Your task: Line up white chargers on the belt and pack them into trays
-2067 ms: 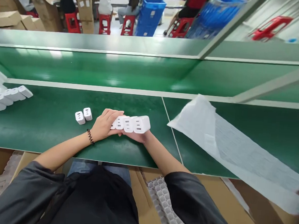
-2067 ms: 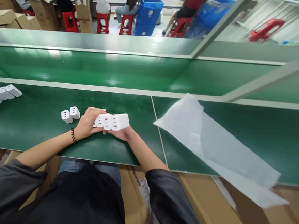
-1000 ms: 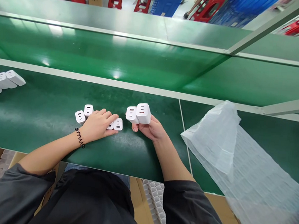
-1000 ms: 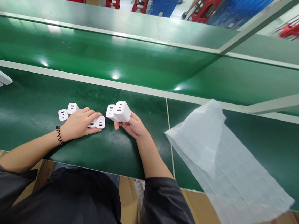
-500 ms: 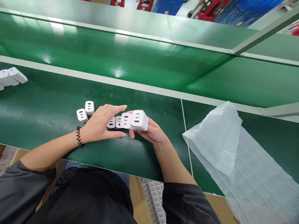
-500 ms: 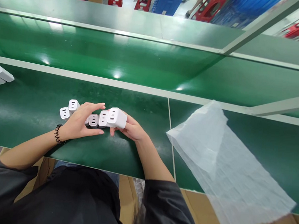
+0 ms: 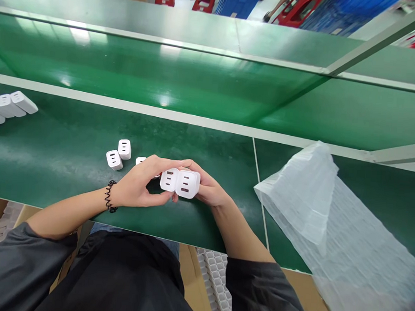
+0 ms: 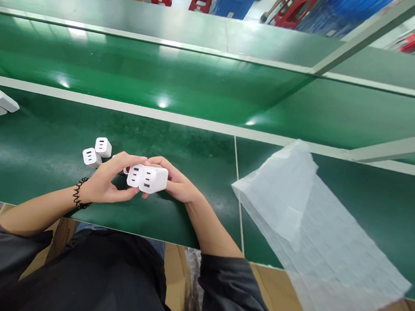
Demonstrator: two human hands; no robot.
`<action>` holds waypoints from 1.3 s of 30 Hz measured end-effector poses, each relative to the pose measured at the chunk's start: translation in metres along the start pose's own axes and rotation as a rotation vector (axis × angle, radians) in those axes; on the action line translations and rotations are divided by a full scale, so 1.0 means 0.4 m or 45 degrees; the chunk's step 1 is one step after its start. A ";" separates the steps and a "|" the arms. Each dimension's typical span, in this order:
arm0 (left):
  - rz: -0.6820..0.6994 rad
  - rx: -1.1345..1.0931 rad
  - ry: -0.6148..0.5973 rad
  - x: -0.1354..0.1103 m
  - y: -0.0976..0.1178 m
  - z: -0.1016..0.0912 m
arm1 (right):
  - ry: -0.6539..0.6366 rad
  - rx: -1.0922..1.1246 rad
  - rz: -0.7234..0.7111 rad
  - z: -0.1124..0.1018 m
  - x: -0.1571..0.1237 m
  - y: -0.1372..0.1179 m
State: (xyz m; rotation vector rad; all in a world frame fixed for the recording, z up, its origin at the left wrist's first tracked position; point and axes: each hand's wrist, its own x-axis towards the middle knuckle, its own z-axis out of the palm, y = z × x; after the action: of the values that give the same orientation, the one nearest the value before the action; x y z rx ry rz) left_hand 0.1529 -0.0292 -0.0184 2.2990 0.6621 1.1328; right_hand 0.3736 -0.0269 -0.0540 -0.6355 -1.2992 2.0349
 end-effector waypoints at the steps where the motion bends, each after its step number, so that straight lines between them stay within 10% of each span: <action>1: 0.004 0.000 0.009 0.000 0.001 0.001 | 0.010 -0.007 -0.012 -0.002 0.000 -0.001; 12: -0.072 0.006 0.030 -0.005 -0.008 -0.004 | 0.598 -0.178 -0.225 -0.044 -0.030 -0.062; 28: -0.122 0.089 -0.035 -0.008 -0.024 -0.001 | 0.396 -0.308 -0.221 -0.025 -0.033 -0.048; 39: -0.055 0.181 -0.073 -0.012 -0.031 0.007 | 0.219 -0.877 -0.388 -0.020 -0.047 -0.056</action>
State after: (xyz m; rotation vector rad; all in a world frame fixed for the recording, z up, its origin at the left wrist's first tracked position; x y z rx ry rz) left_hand 0.1501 -0.0233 -0.0301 2.4138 0.7887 1.0256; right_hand 0.3976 -0.0287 -0.0355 -0.8258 -1.8638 1.2399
